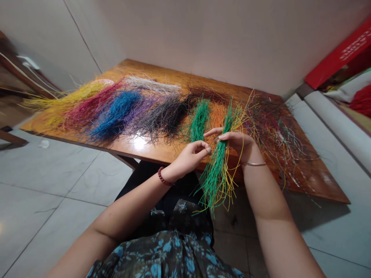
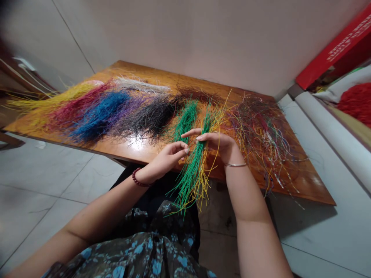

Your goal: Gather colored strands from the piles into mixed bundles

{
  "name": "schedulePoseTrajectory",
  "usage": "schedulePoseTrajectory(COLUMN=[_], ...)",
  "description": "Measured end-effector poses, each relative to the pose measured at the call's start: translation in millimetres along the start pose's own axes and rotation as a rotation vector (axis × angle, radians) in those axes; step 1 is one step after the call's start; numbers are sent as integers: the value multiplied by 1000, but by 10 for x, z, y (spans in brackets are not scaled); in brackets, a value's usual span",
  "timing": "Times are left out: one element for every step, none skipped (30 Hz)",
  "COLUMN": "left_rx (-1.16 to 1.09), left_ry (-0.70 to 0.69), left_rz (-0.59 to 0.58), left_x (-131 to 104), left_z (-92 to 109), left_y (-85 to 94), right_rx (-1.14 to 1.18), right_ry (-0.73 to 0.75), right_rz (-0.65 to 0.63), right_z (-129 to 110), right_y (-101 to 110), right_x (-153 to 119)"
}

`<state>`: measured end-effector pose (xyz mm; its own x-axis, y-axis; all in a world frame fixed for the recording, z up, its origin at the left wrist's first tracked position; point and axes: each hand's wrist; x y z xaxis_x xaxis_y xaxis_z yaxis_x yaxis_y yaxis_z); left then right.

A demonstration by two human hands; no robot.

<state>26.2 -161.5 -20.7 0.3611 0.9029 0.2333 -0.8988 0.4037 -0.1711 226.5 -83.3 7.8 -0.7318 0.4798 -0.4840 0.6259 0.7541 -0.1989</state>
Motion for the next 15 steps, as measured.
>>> schedulePoseTrajectory(left_rx=[-11,-22,-33,-44,-55,-66,-74,-80,-85,-92,-100,-107,-107,-100,-89], left_ry=[15,26,34,41,49,57,65,72,76,79,82,84,85,83,77], left_rz=[6,12,19,26,31,32,28,22,17,15,14,17,21,25,25], left_x=[5,11,18,25,32,39,44,49,53,57,59,61,63,65,67], left_z=[-13,-28,-42,-54,-62,-66,-67,-65,-62,-60,-60,-64,-71,-80,-89], left_y=[-10,-19,-27,-33,-39,-43,-46,-49,-52,-55,-57,-60,-60,-59,-56], right_rx=[-9,-17,-22,-26,-31,-35,-38,-40,-41,-43,-45,-49,-56,-64,-70], right_ry=[4,14,27,45,61,75,84,89,90,85,76,67,56,47,44], right_rz=[-17,-41,-69,-99,-128,-153,-170,-181,-185,-183,-175,-162,-148,-135,-123], right_z=[6,13,20,28,34,40,45,48,50,50,49,49,48,47,46], right_y=[18,37,54,68,78,83,83,78,69,58,47,38,33,34,42], right_x=[12,26,39,51,62,70,76,80,82,82,82,81,80,79,78])
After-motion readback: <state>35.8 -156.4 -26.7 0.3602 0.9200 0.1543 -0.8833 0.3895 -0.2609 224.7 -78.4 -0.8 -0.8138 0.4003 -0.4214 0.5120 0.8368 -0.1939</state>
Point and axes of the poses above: each hand's wrist, its own x-axis towards the middle knuckle, its own y-axis out of the back of the hand, z = x × y, and after that the axes turned 15 degrees about -y, right-handed
